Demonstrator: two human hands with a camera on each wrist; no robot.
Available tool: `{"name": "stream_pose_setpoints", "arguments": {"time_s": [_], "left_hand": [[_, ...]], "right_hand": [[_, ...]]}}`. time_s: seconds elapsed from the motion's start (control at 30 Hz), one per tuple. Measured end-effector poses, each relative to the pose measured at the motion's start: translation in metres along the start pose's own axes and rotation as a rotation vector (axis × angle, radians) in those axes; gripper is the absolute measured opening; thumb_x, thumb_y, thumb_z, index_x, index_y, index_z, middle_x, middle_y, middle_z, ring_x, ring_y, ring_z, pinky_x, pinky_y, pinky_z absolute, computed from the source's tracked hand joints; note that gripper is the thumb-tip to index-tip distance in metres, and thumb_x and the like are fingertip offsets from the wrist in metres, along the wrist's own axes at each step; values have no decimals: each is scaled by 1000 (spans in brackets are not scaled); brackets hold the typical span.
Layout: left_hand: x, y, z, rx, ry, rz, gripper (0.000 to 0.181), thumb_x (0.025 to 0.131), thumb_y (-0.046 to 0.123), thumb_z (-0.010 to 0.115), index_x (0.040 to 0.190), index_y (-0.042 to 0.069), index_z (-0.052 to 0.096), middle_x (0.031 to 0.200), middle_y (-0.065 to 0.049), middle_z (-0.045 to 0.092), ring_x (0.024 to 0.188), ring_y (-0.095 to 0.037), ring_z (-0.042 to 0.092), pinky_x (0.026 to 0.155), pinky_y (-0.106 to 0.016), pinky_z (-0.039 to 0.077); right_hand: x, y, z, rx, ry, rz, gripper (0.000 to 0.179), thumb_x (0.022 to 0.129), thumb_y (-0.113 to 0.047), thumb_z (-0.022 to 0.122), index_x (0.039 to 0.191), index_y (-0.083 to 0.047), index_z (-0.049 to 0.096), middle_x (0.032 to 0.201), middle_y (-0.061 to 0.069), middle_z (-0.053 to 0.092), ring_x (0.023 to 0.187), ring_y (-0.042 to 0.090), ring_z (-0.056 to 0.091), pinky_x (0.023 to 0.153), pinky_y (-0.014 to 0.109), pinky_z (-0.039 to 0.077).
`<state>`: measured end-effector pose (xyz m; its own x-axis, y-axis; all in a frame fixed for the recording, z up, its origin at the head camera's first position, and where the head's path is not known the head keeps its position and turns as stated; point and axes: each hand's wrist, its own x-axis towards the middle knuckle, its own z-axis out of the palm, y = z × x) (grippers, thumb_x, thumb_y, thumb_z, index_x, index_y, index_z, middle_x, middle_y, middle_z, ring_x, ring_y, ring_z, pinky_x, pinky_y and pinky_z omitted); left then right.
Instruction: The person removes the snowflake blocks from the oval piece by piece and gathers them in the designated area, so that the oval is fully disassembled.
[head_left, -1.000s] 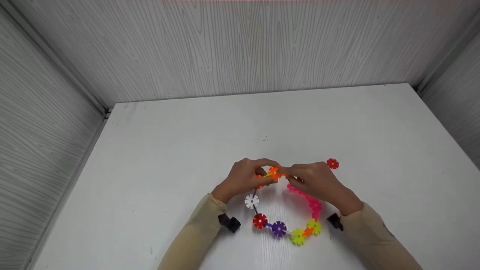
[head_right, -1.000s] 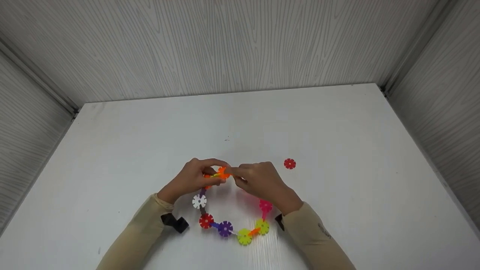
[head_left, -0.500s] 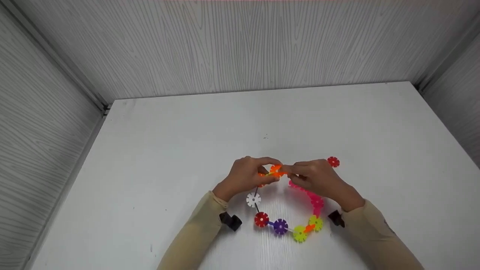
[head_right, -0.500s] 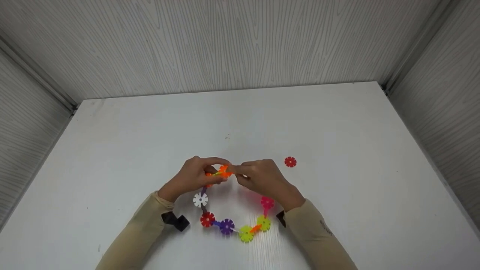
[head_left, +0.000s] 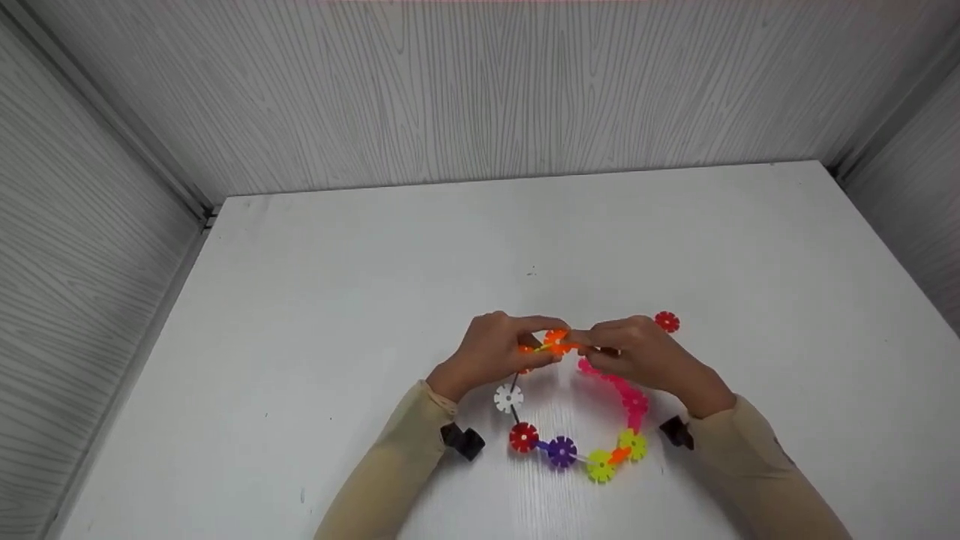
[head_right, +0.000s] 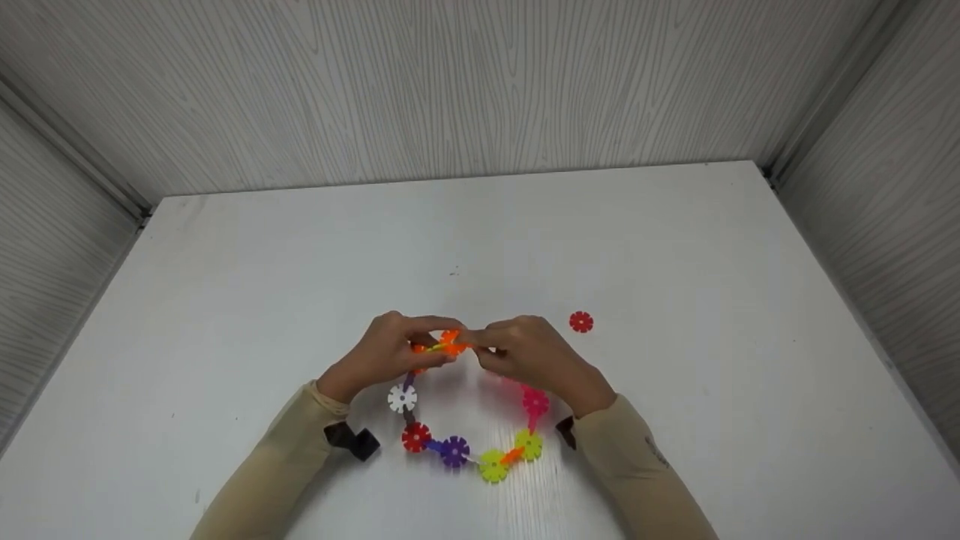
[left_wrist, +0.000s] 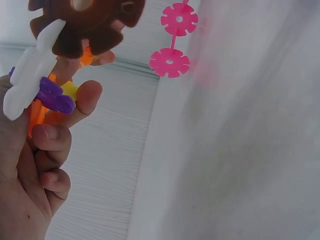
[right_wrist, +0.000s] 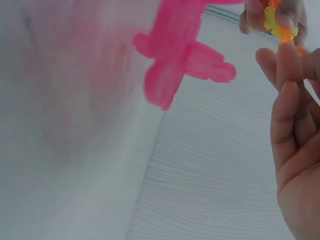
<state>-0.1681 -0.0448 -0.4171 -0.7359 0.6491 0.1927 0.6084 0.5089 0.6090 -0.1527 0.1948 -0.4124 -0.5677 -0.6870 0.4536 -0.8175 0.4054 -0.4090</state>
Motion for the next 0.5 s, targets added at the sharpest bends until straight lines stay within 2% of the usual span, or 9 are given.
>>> {"name": "stream_pose_setpoints", "arguments": {"time_s": [0.17, 0.3, 0.4, 0.5], "left_hand": [[0, 0, 3, 90, 84, 25, 37, 88, 37, 69, 122, 23, 67, 70, -1, 72, 72, -11, 72, 64, -19, 47], [0, 2, 4, 114, 134, 64, 37, 88, 36, 69, 122, 20, 68, 70, -2, 73, 68, -12, 71, 59, -19, 47], [0, 1, 3, 106, 131, 86, 36, 87, 34, 70, 120, 20, 69, 73, -2, 74, 68, -11, 71, 58, -19, 48], [0, 0, 1, 81, 98, 113, 35, 87, 33, 71, 120, 19, 69, 73, -3, 74, 69, -11, 72, 59, -18, 49]], "right_hand": [[2, -2, 3, -117, 89, -65, 33, 73, 4, 76, 105, -1, 74, 73, 7, 71, 46, 8, 47, 50, 11, 41], [1, -1, 4, -154, 136, -118, 27, 76, 2, 74, 103, 0, 74, 71, 7, 70, 45, 10, 50, 48, 13, 42], [0, -1, 1, -154, 119, -114, 25, 78, -1, 75, 103, -2, 75, 73, 6, 72, 47, 10, 55, 50, 15, 45], [-1, -3, -2, -127, 79, -99, 31, 73, 0, 79, 103, -3, 75, 76, 6, 74, 52, 11, 62, 54, 16, 49]]}}
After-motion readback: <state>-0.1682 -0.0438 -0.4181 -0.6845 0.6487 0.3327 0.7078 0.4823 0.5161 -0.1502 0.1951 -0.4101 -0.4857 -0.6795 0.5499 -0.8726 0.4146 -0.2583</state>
